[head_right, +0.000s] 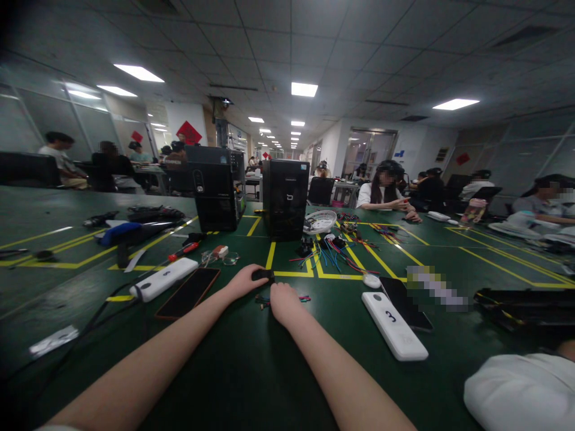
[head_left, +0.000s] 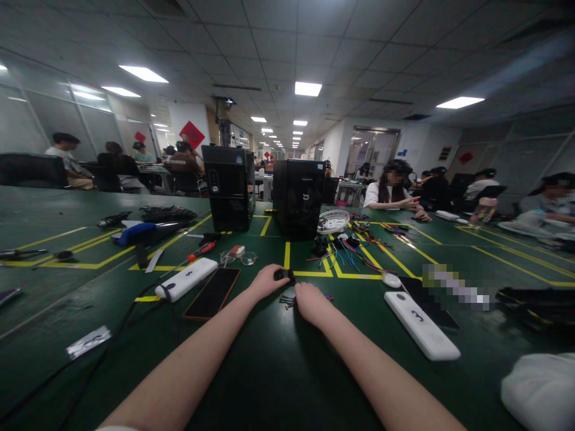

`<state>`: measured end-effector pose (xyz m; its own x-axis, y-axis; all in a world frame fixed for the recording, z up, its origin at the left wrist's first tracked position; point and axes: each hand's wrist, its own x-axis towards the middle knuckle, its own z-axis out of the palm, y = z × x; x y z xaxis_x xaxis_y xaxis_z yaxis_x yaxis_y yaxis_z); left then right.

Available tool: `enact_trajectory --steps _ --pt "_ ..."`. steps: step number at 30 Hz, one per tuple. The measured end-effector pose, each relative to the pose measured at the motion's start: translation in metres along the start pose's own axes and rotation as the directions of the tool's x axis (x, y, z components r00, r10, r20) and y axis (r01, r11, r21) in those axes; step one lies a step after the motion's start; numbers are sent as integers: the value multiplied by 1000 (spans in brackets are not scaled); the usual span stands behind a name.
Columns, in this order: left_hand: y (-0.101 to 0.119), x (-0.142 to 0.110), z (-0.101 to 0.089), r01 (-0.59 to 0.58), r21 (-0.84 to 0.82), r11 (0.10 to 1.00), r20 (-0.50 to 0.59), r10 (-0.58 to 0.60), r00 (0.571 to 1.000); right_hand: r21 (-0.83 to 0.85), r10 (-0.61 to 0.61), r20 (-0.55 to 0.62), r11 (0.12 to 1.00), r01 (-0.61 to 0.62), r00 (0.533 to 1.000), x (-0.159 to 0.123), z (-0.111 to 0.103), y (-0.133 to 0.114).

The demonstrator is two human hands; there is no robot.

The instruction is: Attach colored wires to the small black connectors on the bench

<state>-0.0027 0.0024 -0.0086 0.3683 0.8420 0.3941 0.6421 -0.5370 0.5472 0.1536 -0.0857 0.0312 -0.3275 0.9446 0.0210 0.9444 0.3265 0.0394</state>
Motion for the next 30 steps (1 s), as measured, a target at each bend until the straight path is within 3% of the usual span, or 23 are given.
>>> enact_trajectory --steps 10,16,21,26,30 --pt "3 -1 -3 26 -12 1000 24 -26 999 137 -25 -40 990 31 999 7 1 8" --pt "10 -3 -8 -133 -1 991 114 133 985 164 111 -131 982 -89 985 7 -10 12" --pt "13 -5 -9 -156 37 987 155 148 977 142 93 -113 987 -77 989 7 -7 15" --pt "10 -6 -6 -158 -70 985 142 167 976 125 58 -118 991 -43 991 8 -4 18" --pt "11 -7 -4 -126 -146 981 110 143 984 112 137 -50 985 -131 989 11 -8 29"
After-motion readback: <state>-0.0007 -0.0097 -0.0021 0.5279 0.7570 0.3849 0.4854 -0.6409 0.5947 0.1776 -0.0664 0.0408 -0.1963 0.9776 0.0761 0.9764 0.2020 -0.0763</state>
